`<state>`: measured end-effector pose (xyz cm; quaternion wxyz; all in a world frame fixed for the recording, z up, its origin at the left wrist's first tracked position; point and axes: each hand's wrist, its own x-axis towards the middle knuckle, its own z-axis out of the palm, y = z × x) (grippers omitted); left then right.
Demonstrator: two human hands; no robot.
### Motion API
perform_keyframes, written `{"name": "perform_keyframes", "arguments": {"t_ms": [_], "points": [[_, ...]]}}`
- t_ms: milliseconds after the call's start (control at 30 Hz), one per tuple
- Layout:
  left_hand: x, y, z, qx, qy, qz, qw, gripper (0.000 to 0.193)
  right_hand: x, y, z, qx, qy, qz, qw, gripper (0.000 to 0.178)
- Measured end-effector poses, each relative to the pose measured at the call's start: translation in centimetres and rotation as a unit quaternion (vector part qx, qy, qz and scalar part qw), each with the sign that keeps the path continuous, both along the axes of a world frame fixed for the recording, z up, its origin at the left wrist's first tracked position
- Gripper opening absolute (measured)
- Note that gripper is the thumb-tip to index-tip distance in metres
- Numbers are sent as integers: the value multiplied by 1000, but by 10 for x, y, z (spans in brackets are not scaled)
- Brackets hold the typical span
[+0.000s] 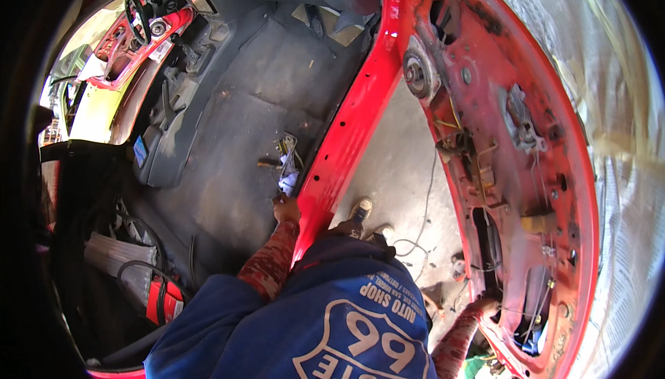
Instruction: The person works on the interior of a red car door, using pliers to manipulate wires and components inside the door panel. The person repeatedly adjusts and pulls wires, occasionally repositioning the door and reaching into the door cavity to continue the repair.
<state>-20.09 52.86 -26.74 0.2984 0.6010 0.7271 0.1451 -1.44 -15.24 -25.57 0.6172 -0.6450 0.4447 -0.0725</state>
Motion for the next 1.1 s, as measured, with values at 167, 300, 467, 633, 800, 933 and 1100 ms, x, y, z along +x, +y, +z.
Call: {"name": "perform_keyframes", "arguments": {"t_ms": [167,300,467,633,800,933,1100], "points": [[-7,30,1,-47,23,-13,999,44,4,0,3,-272,149,101,945,28],[-11,54,-13,-94,210,-66,971,40,1,25,30,-26,32,-60,997,28],[1,60,-3,-7,297,-56,953,36,10,33,53,12,77,-84,993,30],[25,89,-25,-9,25,-128,991,28,14,-11,34,173,53,-51,982,20],[58,119,-101,-40,-40,-208,976,32,6,5,48,198,38,-108,974,31],[84,143,-142,-99,46,-272,956,36,-7,50,89,140,87,-72,984,31],[85,151,-142,-80,-55,-172,980,41,-1,56,113,270,75,48,959,20]]}}
